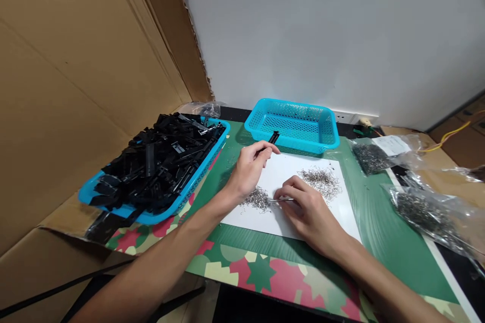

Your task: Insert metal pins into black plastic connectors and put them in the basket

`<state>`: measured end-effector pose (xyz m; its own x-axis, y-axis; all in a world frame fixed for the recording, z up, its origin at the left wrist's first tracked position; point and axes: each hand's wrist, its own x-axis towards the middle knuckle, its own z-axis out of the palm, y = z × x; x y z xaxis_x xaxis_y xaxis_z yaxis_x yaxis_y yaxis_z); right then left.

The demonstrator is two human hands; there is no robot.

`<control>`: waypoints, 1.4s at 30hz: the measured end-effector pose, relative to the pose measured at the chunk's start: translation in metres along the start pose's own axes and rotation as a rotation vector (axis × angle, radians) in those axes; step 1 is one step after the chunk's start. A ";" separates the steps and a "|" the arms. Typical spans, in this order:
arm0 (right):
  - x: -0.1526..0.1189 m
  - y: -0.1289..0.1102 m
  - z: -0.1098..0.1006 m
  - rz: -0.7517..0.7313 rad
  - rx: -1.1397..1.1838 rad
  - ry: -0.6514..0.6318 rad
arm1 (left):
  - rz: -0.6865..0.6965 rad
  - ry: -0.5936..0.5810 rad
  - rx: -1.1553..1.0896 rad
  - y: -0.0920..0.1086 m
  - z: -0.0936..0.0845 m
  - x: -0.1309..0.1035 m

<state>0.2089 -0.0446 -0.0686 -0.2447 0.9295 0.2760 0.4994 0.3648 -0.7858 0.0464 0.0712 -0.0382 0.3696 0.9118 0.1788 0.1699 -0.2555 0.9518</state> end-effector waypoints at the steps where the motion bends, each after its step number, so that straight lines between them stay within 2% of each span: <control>1: -0.001 0.000 0.000 -0.003 -0.016 -0.023 | -0.003 0.000 -0.001 0.000 0.000 0.001; 4: -0.002 -0.001 0.000 -0.032 -0.095 -0.095 | -0.014 -0.002 -0.005 -0.002 0.000 0.002; 10: -0.005 -0.004 -0.002 -0.189 -0.215 -0.159 | -0.022 -0.009 -0.020 -0.003 -0.001 0.004; 17: -0.004 -0.005 -0.003 -0.251 -0.317 -0.267 | -0.033 -0.008 0.029 0.000 0.000 0.004; 32: -0.004 -0.002 -0.008 -0.330 -0.376 -0.237 | -0.024 -0.021 0.063 -0.003 0.000 0.004; 42: -0.001 0.000 -0.011 -0.317 -0.360 -0.209 | -0.018 -0.055 0.053 -0.003 0.002 0.002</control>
<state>0.2188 -0.0447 -0.0627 -0.5727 0.7528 0.3244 0.6186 0.6566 -0.4315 0.0487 0.0733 -0.0408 0.4156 0.8977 0.1466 0.2241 -0.2573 0.9400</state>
